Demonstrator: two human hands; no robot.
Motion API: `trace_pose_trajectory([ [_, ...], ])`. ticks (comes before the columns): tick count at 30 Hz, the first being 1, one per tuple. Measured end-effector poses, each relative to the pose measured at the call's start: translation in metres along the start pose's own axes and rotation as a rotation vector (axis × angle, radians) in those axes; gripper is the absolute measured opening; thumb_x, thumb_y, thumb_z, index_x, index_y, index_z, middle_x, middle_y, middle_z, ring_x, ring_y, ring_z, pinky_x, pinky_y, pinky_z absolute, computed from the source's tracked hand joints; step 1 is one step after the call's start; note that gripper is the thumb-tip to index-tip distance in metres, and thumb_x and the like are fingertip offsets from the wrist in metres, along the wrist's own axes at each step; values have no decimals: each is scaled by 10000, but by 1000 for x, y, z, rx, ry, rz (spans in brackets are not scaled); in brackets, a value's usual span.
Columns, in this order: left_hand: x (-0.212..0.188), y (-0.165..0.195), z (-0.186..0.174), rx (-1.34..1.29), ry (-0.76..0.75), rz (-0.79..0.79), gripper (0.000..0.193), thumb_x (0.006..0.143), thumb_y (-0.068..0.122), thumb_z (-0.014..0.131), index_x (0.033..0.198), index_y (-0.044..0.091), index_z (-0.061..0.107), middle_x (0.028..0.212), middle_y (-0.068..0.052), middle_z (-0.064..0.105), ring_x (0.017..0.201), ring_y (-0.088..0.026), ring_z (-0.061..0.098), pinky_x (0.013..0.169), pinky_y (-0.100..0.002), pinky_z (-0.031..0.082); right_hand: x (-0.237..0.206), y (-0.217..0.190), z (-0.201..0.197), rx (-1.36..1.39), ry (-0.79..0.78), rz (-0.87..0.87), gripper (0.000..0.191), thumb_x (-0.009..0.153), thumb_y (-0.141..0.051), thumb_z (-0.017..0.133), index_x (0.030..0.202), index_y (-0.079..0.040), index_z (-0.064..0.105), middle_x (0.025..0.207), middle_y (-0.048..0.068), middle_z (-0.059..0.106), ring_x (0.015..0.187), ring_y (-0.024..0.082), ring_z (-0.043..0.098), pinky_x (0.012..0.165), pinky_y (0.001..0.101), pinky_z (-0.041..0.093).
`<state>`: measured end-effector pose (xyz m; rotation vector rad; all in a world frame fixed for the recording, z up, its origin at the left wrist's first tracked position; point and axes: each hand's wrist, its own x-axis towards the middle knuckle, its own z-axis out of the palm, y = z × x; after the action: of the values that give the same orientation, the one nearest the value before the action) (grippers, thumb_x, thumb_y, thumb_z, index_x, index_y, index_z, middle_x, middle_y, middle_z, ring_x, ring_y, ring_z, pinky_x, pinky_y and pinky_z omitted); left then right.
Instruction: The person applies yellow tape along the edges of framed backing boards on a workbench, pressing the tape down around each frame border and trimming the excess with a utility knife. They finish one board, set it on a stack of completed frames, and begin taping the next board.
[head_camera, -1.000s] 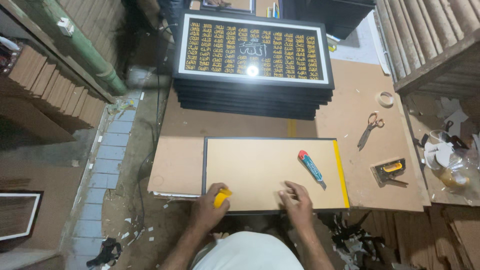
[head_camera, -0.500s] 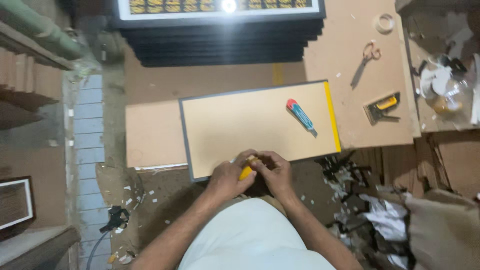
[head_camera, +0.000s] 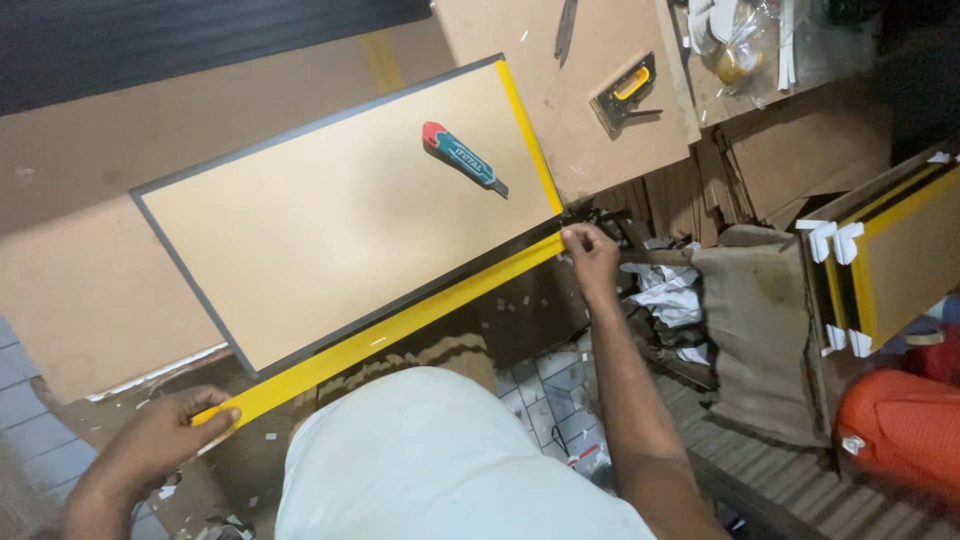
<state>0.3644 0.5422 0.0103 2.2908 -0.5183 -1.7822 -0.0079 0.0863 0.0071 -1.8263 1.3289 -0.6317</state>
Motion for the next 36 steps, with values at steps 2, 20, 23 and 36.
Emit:
trace_pose_trajectory([
  [2, 14, -6, 7, -54, 8, 111, 438, 880, 414, 725, 1164, 83, 764, 953, -117, 735, 649, -204, 670, 623, -369, 605, 5, 1, 4, 37, -4, 19, 110, 964, -112, 719, 1002, -11, 739, 914, 10, 695, 806, 74, 602, 745, 246, 505],
  [20, 23, 25, 10, -89, 104, 48, 439, 889, 455, 704, 1053, 59, 795, 810, -119, 746, 674, -235, 696, 658, -393, 567, 27, -8, 20, -84, 71, -80, 135, 912, -106, 778, 1010, -12, 776, 920, 88, 740, 811, 174, 655, 755, 306, 527],
  [23, 22, 20, 10, -114, 132, 104, 430, 885, 443, 699, 1048, 55, 784, 829, -105, 743, 665, -218, 703, 654, -386, 576, 25, -8, 21, -149, 72, -223, 120, 923, -94, 784, 997, -1, 769, 973, 90, 761, 877, 152, 700, 804, 297, 543],
  [36, 23, 9, 10, 11, 182, 161, 383, 905, 446, 683, 1059, 110, 784, 828, -95, 787, 715, -218, 738, 716, -389, 564, 17, -7, 33, -106, 68, -147, 129, 944, -103, 770, 978, 22, 765, 897, 72, 749, 808, 117, 668, 758, 283, 543],
])
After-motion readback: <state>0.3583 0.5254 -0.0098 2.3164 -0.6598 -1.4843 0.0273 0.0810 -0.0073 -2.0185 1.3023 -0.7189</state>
